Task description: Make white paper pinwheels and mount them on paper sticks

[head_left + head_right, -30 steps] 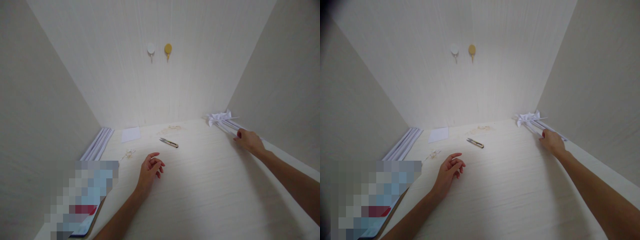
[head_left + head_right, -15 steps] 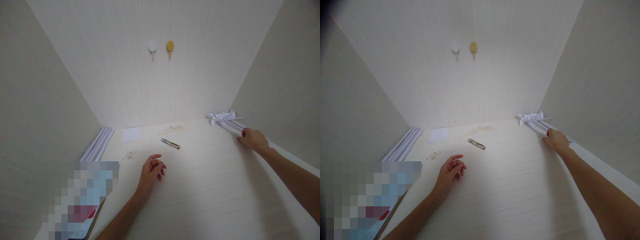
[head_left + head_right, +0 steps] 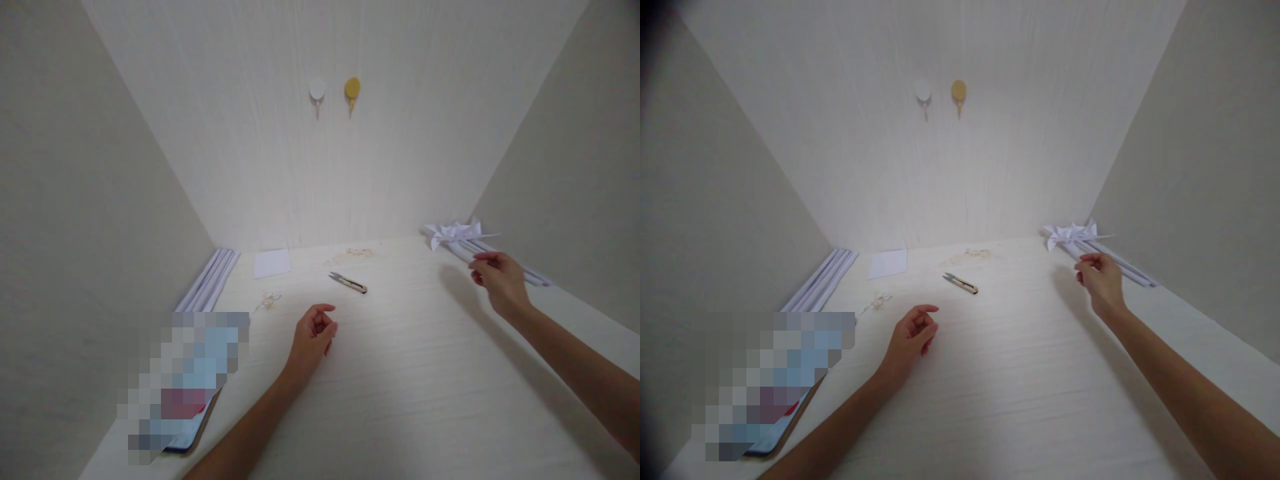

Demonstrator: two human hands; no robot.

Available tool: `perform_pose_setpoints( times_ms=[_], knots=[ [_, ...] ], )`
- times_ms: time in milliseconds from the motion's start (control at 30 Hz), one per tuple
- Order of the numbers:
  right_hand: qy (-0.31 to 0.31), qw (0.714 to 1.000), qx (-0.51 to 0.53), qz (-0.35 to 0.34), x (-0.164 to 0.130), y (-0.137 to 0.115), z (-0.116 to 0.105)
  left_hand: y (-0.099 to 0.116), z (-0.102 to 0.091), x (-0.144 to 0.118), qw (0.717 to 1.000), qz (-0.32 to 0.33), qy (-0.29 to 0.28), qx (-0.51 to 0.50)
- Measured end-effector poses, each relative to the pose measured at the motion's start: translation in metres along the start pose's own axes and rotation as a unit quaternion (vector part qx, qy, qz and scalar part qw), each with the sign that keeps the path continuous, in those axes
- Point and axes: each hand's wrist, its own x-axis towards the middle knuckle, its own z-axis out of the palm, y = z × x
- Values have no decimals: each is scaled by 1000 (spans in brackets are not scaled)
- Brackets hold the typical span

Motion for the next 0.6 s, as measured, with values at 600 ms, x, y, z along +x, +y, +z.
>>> perform_pose_setpoints(
  times_ms=[600],
  knots=[
    [-403, 869, 284, 42, -139, -47, 54, 34, -54, 67, 843, 119, 6, 525]
  ],
)
